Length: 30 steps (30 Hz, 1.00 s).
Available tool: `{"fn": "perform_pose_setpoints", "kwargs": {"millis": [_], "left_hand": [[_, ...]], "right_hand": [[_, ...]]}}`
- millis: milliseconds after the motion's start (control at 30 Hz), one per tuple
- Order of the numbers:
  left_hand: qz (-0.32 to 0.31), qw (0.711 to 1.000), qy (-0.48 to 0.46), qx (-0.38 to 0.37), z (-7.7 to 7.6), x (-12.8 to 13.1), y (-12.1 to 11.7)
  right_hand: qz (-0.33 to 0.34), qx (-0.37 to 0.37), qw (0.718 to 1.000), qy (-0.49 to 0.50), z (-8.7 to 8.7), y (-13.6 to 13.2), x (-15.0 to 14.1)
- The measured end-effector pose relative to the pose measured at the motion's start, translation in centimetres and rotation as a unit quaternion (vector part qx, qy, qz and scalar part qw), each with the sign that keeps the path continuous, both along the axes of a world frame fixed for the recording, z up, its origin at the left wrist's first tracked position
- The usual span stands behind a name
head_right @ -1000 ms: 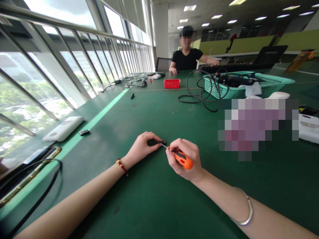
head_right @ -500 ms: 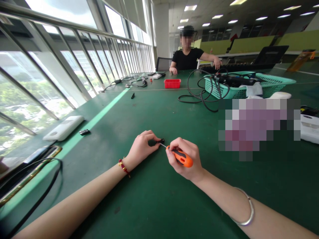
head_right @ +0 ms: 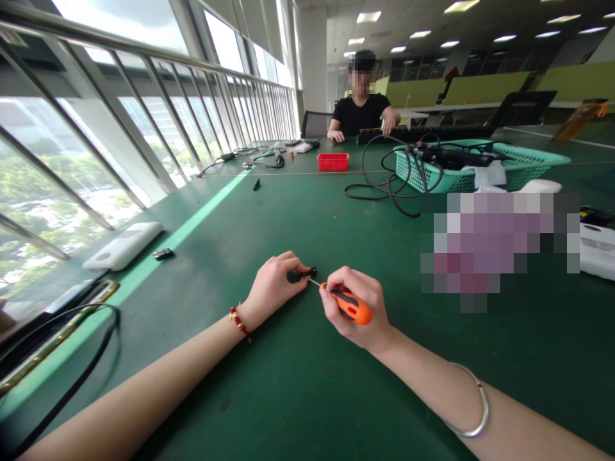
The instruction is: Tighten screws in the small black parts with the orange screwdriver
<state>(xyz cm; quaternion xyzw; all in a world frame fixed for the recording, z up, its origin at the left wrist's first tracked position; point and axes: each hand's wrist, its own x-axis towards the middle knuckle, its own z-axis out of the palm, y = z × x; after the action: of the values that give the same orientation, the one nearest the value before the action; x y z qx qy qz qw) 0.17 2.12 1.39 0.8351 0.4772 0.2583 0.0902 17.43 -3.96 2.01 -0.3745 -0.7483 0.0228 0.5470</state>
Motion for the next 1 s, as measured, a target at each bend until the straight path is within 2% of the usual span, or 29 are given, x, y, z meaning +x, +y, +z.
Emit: {"fn": "perform_pose_setpoints", "kwargs": {"millis": [367, 567, 767, 1000], "left_hand": [[-0.007, 1.0, -0.004, -0.001, 0.01, -0.02, 0.07], [-0.004, 1.0, -0.009, 0.0, -0.09, -0.06, 0.14], [-0.007, 1.0, -0.012, -0.002, -0.14, -0.11, 0.11], [-0.004, 1.0, -0.004, 0.009, -0.28, -0.13, 0.19]], "right_hand": [[-0.007, -0.02, 1.0, 0.006, 0.03, 0.13, -0.07], [0.012, -0.084, 0.994, 0.066, -0.28, -0.02, -0.34], [-0.003, -0.044, 0.993, 0.109, -0.79, 0.23, -0.35], [0.017, -0.084, 0.995, 0.043, -0.29, -0.16, -0.35]]}}
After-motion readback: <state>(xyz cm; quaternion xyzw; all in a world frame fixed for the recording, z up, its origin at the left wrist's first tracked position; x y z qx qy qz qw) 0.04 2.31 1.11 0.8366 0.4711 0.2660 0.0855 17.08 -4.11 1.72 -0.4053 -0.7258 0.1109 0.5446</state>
